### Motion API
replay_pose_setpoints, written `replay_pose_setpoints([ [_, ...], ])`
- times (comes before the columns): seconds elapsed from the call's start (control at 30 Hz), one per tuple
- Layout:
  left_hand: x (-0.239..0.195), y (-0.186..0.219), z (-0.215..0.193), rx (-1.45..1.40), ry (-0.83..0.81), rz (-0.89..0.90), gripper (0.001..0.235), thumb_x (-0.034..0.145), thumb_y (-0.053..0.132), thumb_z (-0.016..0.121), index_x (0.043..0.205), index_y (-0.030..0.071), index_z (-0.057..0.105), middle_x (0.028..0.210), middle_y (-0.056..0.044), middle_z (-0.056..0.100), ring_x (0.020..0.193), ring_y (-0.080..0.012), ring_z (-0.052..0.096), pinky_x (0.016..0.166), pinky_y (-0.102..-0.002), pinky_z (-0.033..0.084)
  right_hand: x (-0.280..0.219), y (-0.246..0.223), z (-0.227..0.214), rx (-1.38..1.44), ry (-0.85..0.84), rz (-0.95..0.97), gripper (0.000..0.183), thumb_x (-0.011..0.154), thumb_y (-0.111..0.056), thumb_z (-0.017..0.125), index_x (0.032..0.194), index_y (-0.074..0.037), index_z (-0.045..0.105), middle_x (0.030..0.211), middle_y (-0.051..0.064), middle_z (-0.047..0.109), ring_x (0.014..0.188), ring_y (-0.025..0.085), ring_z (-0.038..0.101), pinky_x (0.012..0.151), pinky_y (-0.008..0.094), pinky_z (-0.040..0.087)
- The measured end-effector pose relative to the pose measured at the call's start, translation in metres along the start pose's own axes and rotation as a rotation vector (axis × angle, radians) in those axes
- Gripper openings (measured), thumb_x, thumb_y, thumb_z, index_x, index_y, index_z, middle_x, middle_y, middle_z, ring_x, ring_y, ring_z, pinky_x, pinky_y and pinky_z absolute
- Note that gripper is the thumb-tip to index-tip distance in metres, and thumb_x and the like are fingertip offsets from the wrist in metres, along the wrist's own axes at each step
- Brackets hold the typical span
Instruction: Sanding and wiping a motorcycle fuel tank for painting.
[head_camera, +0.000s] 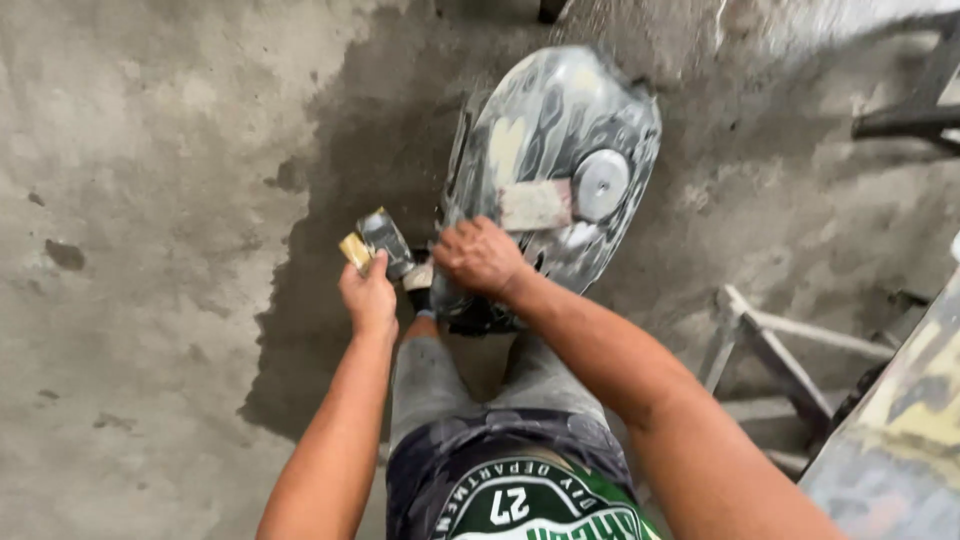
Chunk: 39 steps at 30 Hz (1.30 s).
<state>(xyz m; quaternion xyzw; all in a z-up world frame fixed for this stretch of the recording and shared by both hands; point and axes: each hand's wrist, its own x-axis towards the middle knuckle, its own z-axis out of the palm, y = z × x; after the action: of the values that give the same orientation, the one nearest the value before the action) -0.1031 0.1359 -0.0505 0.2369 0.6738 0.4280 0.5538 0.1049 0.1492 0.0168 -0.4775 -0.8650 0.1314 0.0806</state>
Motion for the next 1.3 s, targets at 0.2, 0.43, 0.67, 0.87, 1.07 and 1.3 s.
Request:
replay_pose_setpoints([
  [0.2, 0.029, 0.016, -0.029, 0.03, -0.132, -0.111, 0.005, 0.097, 0.011, 0.068, 0.098, 0.006, 0.067, 0.082, 0.006, 0.063, 0.065, -0.0039, 0.05, 0.056, -0.025, 0.039, 0.003, -0.018, -0.013, -0.074, 0.016, 0.131, 0.011, 0.088, -0.024, 0.063, 0.081, -0.017, 0.062, 0.083, 0.002, 0.06, 0.083, 0.021, 0.062, 0.072, 0.038, 0.044],
  [0.43, 0.024, 0.004, -0.041, 0.142, -0.221, -0.102, 0.007, 0.096, 0.011, 0.069, 0.097, 0.004, 0.07, 0.083, 0.006, 0.063, 0.069, -0.0033, 0.051, 0.06, -0.026, 0.042, -0.012, -0.046, 0.005, -0.194, -0.108, 0.038, 0.009, 0.084, -0.022, 0.061, 0.089, -0.015, 0.063, 0.09, 0.004, 0.058, 0.095, 0.021, 0.059, 0.09, 0.038, 0.043],
  [0.67, 0.013, -0.012, -0.053, 0.145, -0.222, -0.113, 0.009, 0.095, 0.011, 0.068, 0.098, 0.003, 0.069, 0.088, 0.002, 0.07, 0.077, -0.0062, 0.061, 0.069, -0.027, 0.05, 0.029, -0.037, -0.062, 0.004, -0.165, 0.282, 0.02, 0.083, -0.021, 0.066, 0.1, -0.011, 0.062, 0.093, 0.008, 0.065, 0.092, 0.029, 0.064, 0.076, 0.043, 0.049],
  [0.87, 0.009, -0.016, -0.026, 0.125, -0.276, -0.103, 0.006, 0.094, 0.008, 0.069, 0.097, 0.002, 0.069, 0.087, 0.002, 0.07, 0.076, -0.0063, 0.06, 0.068, -0.027, 0.049, 0.006, -0.03, -0.098, 0.211, 0.085, 0.758, 0.055, 0.088, -0.03, 0.072, 0.133, -0.005, 0.054, 0.102, 0.02, 0.071, 0.094, 0.039, 0.069, 0.081, 0.05, 0.053],
  [1.07, -0.013, 0.019, 0.032, 0.181, -0.468, 0.002, 0.009, 0.097, 0.009, 0.069, 0.096, 0.001, 0.069, 0.083, 0.003, 0.066, 0.072, -0.0059, 0.055, 0.064, -0.029, 0.047, -0.015, 0.004, -0.096, 0.129, -0.028, 0.982, 0.064, 0.084, -0.021, 0.068, 0.143, -0.009, 0.047, 0.1, 0.02, 0.072, 0.091, 0.039, 0.069, 0.077, 0.051, 0.053],
  [1.3, -0.024, 0.027, 0.055, 0.277, -0.485, 0.11, 0.008, 0.096, 0.009, 0.068, 0.099, 0.001, 0.07, 0.085, 0.004, 0.067, 0.074, -0.0058, 0.057, 0.067, -0.027, 0.049, -0.048, -0.019, -0.086, 0.169, 0.064, 1.019, 0.029, 0.088, -0.017, 0.068, 0.113, -0.009, 0.054, 0.095, 0.016, 0.071, 0.091, 0.04, 0.069, 0.077, 0.054, 0.052],
])
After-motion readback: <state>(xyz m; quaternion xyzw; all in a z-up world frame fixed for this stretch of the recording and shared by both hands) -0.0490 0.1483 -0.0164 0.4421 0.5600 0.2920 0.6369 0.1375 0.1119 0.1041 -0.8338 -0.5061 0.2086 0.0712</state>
